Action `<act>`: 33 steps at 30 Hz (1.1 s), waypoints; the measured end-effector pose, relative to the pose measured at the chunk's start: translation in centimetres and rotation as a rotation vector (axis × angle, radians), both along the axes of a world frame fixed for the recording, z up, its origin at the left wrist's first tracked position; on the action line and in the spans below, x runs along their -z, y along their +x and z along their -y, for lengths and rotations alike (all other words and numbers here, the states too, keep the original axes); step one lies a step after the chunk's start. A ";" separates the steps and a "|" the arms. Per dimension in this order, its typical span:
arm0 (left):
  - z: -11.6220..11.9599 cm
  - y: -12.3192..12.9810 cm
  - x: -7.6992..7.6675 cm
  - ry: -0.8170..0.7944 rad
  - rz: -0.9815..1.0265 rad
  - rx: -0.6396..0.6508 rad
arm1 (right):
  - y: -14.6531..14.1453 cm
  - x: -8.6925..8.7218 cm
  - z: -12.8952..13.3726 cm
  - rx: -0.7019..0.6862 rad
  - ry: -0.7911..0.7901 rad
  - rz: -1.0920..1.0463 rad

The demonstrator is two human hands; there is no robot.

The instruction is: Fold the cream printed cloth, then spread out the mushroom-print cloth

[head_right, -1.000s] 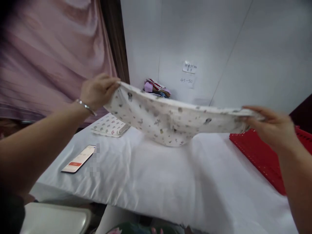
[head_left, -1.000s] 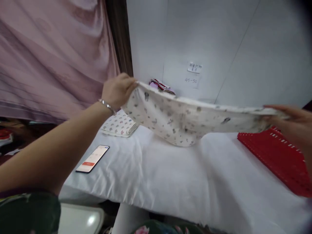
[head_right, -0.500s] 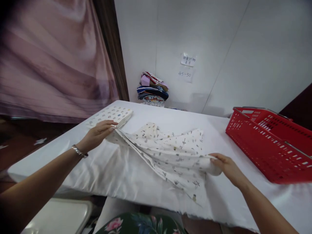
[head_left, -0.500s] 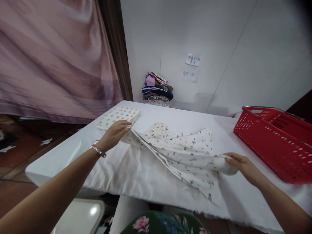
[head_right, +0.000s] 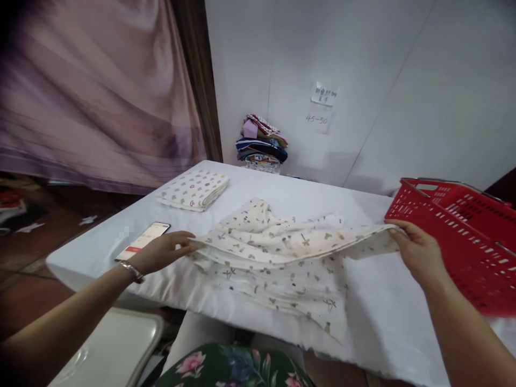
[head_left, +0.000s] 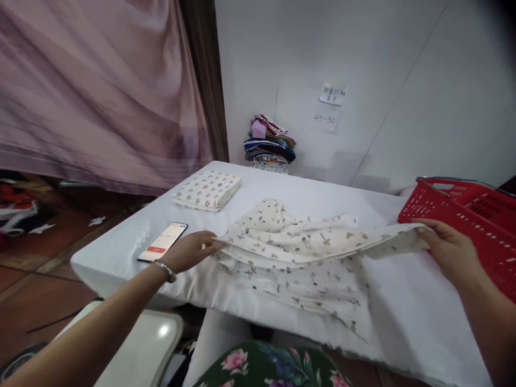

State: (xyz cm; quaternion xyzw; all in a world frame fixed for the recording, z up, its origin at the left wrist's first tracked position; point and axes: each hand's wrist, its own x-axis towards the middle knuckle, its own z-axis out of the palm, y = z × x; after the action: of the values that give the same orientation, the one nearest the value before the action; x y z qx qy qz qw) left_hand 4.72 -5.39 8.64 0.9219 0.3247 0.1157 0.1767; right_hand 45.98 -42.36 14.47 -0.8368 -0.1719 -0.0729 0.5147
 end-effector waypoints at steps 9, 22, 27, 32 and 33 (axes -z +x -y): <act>0.7 1.3 2.2 0.032 0.116 -0.126 | 4.9 3.6 4.6 0.040 -0.271 0.094; 7.5 8.6 -7.0 -0.587 0.817 0.007 | -12.1 7.2 -8.6 -0.909 -0.376 -0.071; 5.9 7.4 -9.1 -0.143 0.783 0.028 | -13.0 9.4 -10.3 -1.088 -0.374 -0.194; 4.1 5.9 -9.3 0.107 0.574 0.064 | -12.6 9.3 -9.2 -1.077 -0.433 -0.101; 4.0 5.9 -9.0 0.145 0.534 0.091 | -12.1 9.3 -9.0 -1.039 -0.451 -0.098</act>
State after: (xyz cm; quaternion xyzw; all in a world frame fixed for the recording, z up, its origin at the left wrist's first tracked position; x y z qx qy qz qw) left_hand 10.57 -9.42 17.61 0.8827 0.2156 0.3694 0.1944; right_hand 33.91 -33.38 5.15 -0.7338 -0.5484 0.2674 0.2989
